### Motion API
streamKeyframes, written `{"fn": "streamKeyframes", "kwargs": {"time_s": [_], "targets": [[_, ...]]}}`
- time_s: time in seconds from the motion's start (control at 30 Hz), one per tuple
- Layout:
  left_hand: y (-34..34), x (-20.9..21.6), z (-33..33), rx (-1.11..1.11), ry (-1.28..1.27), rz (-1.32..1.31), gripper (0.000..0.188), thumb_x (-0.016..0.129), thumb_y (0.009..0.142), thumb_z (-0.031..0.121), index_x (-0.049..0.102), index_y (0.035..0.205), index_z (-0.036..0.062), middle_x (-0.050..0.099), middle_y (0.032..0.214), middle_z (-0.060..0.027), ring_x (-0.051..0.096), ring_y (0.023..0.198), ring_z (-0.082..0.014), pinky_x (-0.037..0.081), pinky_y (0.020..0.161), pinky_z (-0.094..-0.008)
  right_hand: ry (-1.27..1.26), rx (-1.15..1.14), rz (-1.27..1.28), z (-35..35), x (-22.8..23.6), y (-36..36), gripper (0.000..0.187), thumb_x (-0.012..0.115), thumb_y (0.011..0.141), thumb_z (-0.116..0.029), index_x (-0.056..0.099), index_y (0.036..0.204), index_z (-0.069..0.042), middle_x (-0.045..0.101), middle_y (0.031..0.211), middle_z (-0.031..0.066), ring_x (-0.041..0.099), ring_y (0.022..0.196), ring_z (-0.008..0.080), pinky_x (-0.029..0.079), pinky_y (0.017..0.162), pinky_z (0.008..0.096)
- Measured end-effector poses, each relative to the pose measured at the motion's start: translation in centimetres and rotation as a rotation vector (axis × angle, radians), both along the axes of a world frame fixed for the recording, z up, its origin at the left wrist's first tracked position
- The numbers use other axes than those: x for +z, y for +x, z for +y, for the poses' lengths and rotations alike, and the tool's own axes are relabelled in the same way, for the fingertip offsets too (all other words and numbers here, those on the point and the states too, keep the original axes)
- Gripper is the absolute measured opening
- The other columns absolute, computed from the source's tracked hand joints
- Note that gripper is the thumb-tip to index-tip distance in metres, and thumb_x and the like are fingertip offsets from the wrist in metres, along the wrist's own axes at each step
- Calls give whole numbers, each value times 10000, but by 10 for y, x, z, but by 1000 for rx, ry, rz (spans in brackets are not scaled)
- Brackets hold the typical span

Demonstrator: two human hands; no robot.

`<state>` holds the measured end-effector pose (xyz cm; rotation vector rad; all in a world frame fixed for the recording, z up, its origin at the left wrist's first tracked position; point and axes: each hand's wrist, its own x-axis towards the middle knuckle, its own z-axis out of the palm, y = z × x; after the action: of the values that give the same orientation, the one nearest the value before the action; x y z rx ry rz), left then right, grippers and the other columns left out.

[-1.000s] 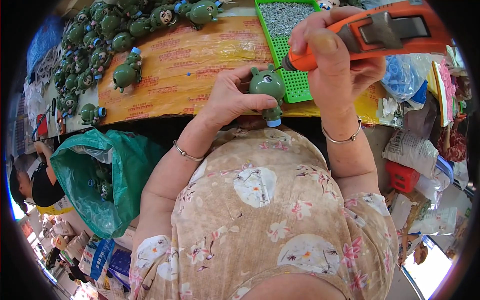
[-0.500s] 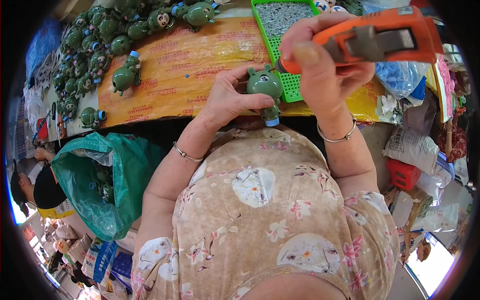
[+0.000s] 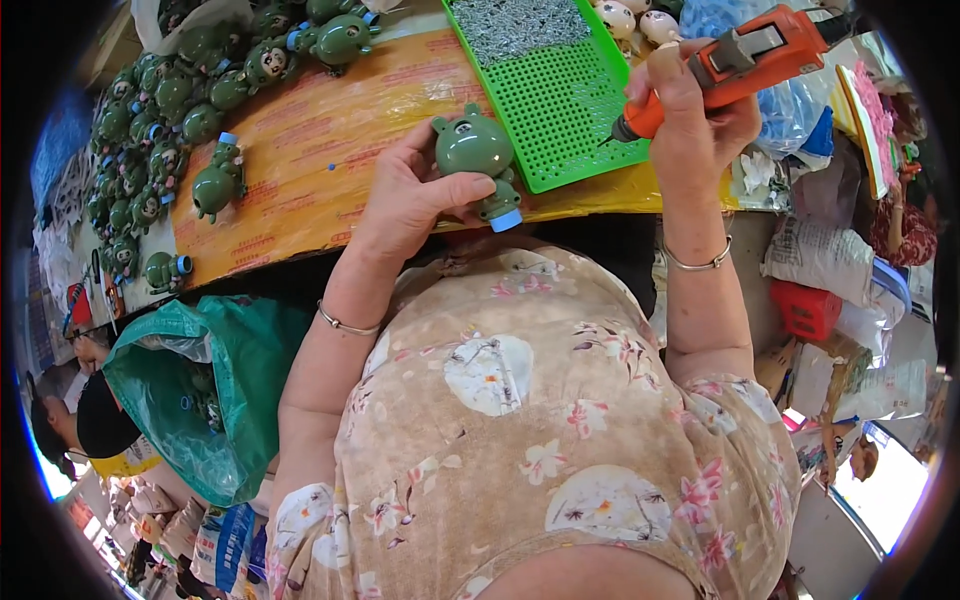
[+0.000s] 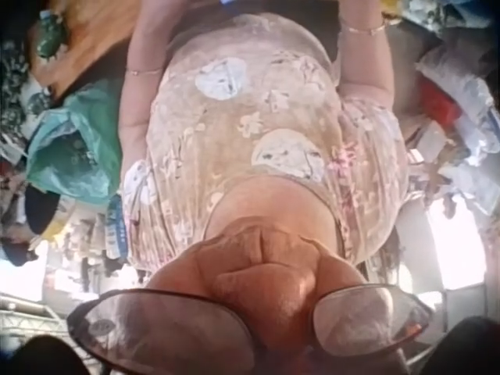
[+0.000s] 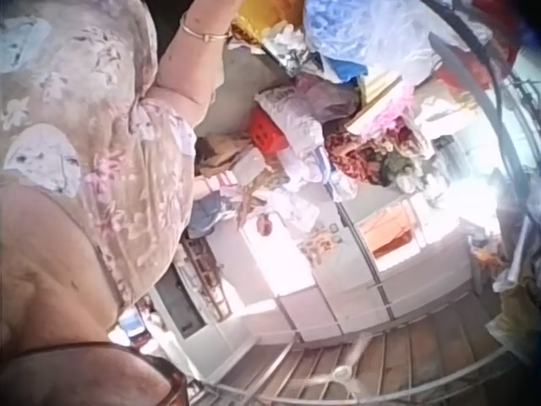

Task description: Using a glue gun to attach small decorative studs to plastic frog figurines in a factory setting.

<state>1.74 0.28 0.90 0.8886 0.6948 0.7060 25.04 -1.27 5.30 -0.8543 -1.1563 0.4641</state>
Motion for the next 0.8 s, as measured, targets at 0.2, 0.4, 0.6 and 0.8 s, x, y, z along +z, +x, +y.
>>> {"fn": "streamKeyframes", "kwargs": {"time_s": [0.2,0.4,0.6,0.8], "targets": [[4,0,-4,47,44,-7,626,743,718,14,475,1283,24,636,1033,-54,630,838,-121,539,575,-217,-39,-39,-35,-3,1,2,160,617,846,-78,530,940,17,562,669,68,561,559,159,467,533,285],[4,-2,-4,49,51,-9,632,751,721,39,471,1287,20,628,1045,-56,626,826,-118,540,577,-231,-5,-43,-16,-3,-2,0,141,608,847,-65,525,929,14,559,666,65,562,559,152,461,512,277],[2,-6,-1,32,-7,-31,623,751,734,59,465,1286,2,627,1028,-69,618,800,-126,546,586,-243,-36,-45,-106,-3,2,-2,128,587,851,-57,513,922,20,562,663,69,561,566,138,467,542,273],[6,-8,-4,59,123,-7,596,743,740,41,480,1272,-9,630,1015,-64,626,825,-133,565,612,-271,76,14,-164,-5,25,0,203,597,850,-138,521,948,24,550,645,83,559,589,163,474,576,296]]}}
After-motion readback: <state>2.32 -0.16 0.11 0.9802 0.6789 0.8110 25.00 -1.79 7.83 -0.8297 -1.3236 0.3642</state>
